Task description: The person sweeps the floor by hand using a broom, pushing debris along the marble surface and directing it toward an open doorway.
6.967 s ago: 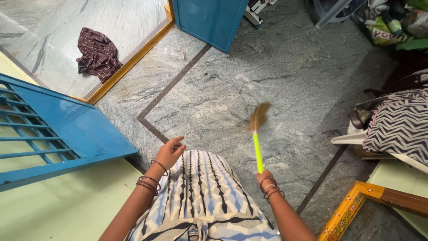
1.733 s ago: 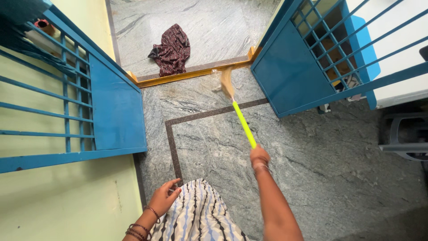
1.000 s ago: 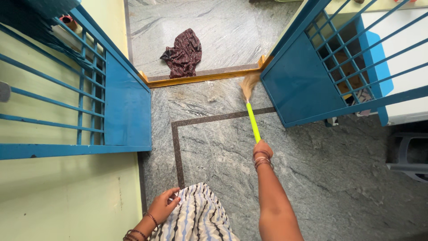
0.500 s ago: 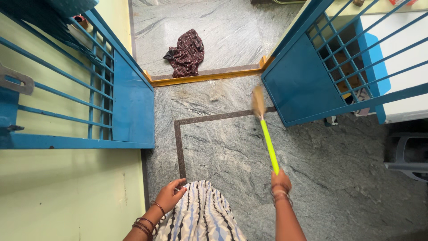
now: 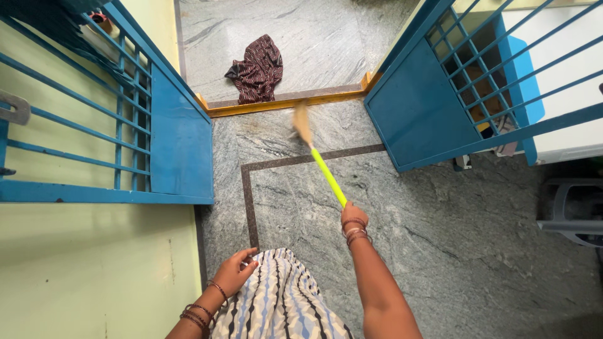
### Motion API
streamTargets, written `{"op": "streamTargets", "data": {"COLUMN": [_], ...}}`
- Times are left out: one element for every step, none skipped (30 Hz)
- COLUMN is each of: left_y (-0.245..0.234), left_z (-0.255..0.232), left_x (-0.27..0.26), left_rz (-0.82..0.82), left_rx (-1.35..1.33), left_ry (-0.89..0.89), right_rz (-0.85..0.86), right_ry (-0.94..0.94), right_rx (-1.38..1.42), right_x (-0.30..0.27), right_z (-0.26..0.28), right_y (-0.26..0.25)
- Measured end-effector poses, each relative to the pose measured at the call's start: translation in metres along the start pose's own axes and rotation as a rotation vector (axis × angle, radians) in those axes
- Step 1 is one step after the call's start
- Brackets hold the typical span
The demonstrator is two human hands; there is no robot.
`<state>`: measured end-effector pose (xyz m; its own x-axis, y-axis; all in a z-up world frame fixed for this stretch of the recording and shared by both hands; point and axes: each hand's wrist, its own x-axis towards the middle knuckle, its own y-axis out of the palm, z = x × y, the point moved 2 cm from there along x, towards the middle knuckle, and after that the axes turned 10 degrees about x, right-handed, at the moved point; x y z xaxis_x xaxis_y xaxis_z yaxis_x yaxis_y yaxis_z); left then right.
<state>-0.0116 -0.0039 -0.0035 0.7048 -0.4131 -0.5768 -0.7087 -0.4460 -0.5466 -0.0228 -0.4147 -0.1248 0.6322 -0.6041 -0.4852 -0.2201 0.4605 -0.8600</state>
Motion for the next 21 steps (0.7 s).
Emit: {"op": "streamTargets", "data": {"left_y": [-0.001, -0.001, -0.001, -0.001, -0.002, -0.003, -0.003, -0.003, -0.004, -0.005, -0.006, -0.007, -0.007, -0.007, -0.008, -0.007, -0.006, -0.007, -0.006, -0.005, -0.005], "left_z": [-0.001, -0.002, -0.003, -0.003, -0.004, -0.004, -0.004, -0.004, -0.005, -0.006, -0.007, -0.009, -0.01, -0.011, -0.013, -0.014, -0.015, -0.015, -0.015, -0.015, -0.015], "left_x": [0.001, 0.002, 0.003, 0.004, 0.005, 0.007, 0.005, 0.004, 0.005, 0.005, 0.005, 0.005, 0.004, 0.002, 0.001, 0.001, 0.001, 0.002, 0.001, 0.0, 0.0], "left_rz": [0.0, -0.001, -0.008, -0.016, -0.019, -0.028, -0.037, -0.039, -0.036, -0.033, -0.035, -0.035, -0.034, -0.033, -0.022, -0.011, -0.01, -0.015, -0.02, -0.017, -0.013], "left_rx": [0.023, 0.024, 0.01, -0.003, -0.003, -0.03, -0.057, -0.057, -0.044, -0.03, -0.031, -0.025, -0.018, -0.018, 0.002, 0.021, 0.021, 0.013, 0.005, 0.004, 0.02], "left_ry": [0.018, 0.02, 0.026, 0.033, 0.033, 0.052, 0.068, 0.065, 0.058, 0.052, 0.049, 0.06, 0.071, 0.07, 0.059, 0.049, 0.049, 0.058, 0.066, 0.065, 0.066], "right_rz": [-0.002, -0.015, -0.026, -0.056, -0.087, -0.123, -0.147, -0.17, -0.12, -0.071, -0.069, -0.094, -0.119, -0.118, -0.123, -0.129, -0.126, -0.124, -0.11, -0.096, -0.077], "right_ry": [0.001, -0.059, -0.12, -0.097, -0.075, -0.094, -0.069, -0.043, 0.05, 0.143, 0.141, 0.205, 0.27, 0.27, 0.293, 0.316, 0.315, 0.314, 0.294, 0.274, 0.264], "right_rx": [0.001, 0.009, 0.018, 0.049, 0.078, 0.057, 0.067, 0.076, 0.065, 0.054, 0.053, 0.084, 0.115, 0.114, 0.158, 0.202, 0.204, 0.206, 0.196, 0.186, 0.187], "right_x": [-0.007, -0.017, -0.029, -0.041, -0.055, -0.077, -0.095, -0.11, -0.12, -0.128, -0.131, -0.132, -0.13, -0.124, -0.113, -0.102, -0.092, -0.083, -0.078, -0.074, -0.073], "right_z": [-0.008, -0.019, -0.031, -0.046, -0.064, -0.083, -0.1, -0.112, -0.123, -0.132, -0.137, -0.14, -0.142, -0.141, -0.139, -0.135, -0.13, -0.125, -0.119, -0.112, -0.104], "right_y": [-0.001, -0.004, -0.007, -0.012, -0.019, -0.024, -0.028, -0.032, -0.035, -0.037, -0.039, -0.04, -0.04, -0.041, -0.043, -0.043, -0.042, -0.04, -0.036, -0.032, -0.027]}}
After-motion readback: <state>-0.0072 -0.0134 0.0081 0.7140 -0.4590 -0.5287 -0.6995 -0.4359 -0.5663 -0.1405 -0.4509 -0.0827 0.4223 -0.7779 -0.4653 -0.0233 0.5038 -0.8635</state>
